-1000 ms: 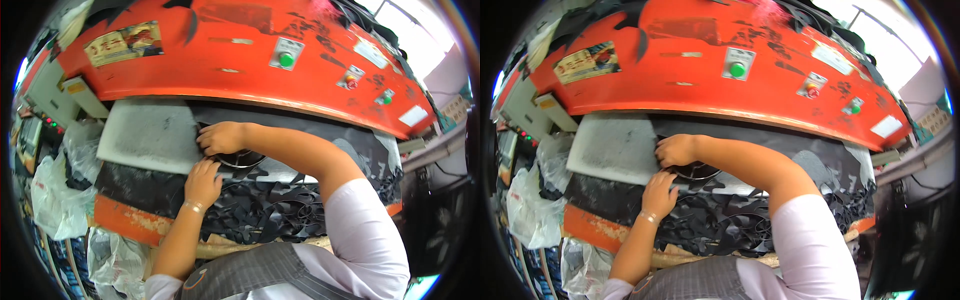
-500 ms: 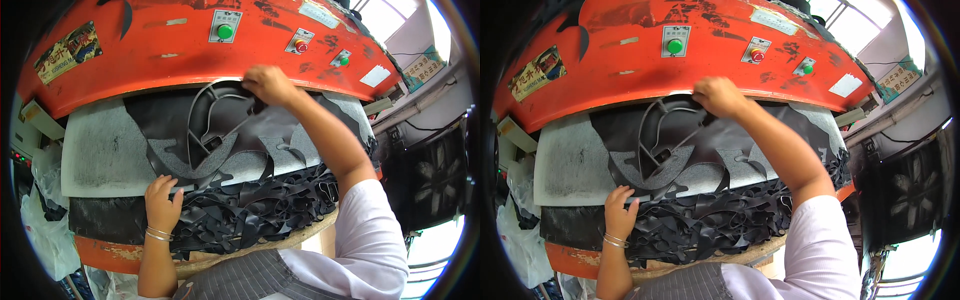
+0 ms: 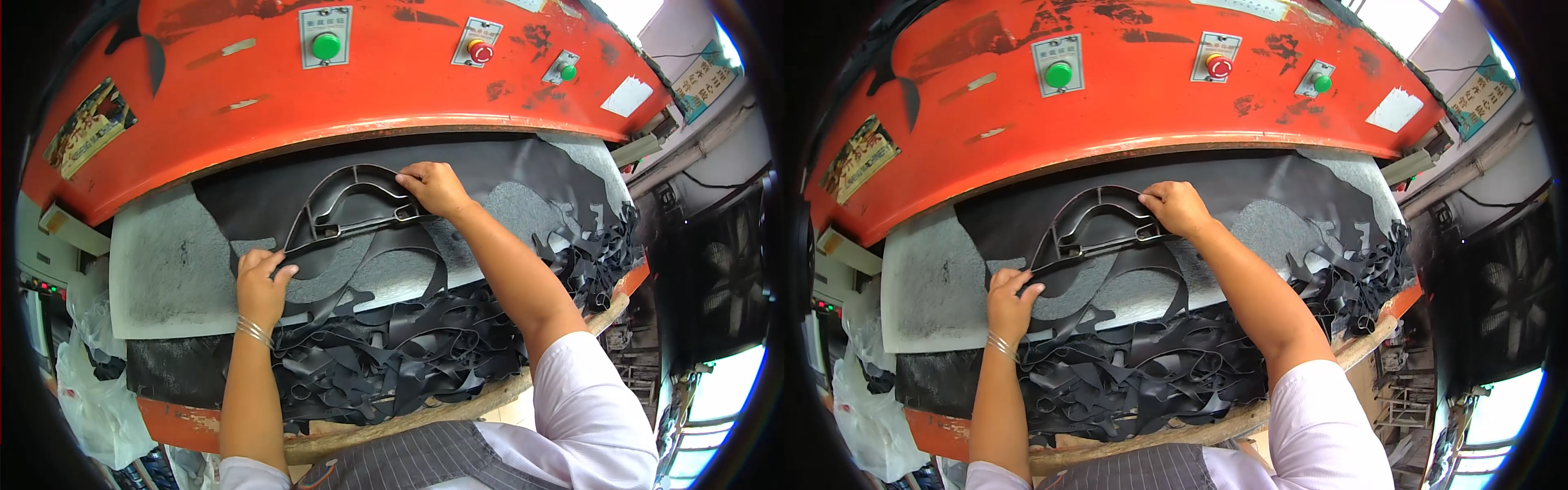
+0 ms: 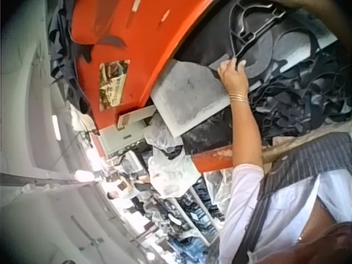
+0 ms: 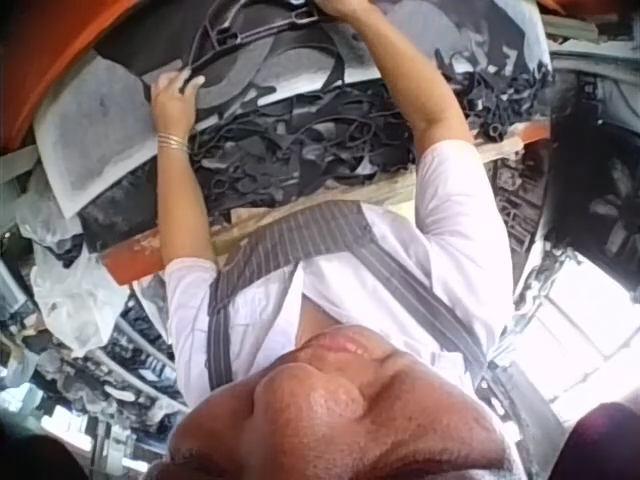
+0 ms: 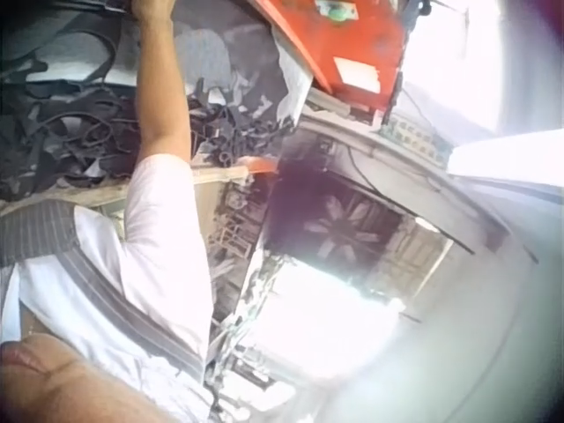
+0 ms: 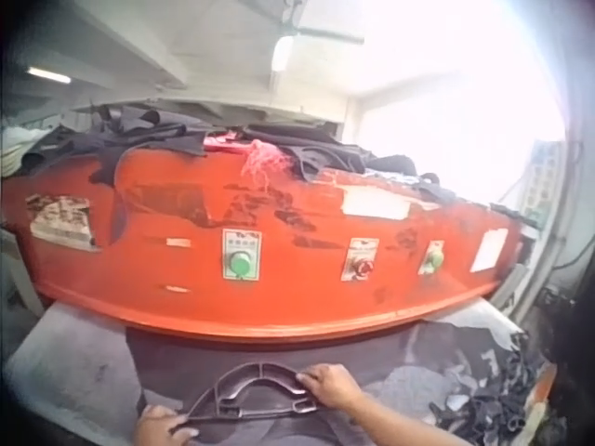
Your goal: Cutting shoe upper components from a leather hide using a hydraulic die cutting press and metal templates.
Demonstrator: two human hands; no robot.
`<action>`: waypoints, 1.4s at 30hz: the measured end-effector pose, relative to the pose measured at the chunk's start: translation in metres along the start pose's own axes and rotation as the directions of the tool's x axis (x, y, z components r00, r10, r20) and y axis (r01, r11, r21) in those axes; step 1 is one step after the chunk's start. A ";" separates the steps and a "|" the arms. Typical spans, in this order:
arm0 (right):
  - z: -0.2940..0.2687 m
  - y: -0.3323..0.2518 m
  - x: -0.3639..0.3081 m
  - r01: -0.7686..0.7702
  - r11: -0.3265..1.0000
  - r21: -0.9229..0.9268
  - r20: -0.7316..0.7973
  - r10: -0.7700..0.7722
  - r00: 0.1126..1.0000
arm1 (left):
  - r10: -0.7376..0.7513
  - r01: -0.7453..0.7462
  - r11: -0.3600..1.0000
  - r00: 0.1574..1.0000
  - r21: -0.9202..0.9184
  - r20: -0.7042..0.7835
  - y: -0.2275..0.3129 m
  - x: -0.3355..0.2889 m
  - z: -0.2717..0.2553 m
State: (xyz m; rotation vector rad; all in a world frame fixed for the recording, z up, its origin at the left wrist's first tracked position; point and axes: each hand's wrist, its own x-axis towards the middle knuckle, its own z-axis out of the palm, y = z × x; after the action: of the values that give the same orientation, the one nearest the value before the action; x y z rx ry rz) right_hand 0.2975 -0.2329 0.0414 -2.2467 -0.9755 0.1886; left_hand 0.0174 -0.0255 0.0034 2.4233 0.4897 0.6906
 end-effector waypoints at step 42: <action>-0.024 0.044 -0.028 0.315 0.939 -0.140 0.171 -0.290 0.942 | -0.092 0.091 0.991 0.996 0.095 0.002 0.010 0.018 0.004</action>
State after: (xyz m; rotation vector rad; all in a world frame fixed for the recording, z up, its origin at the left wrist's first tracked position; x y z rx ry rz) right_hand 0.3127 -0.2868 0.0281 -2.2165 -1.4511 0.1422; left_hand 0.0362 -0.0267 0.0133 2.4725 0.6397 0.6331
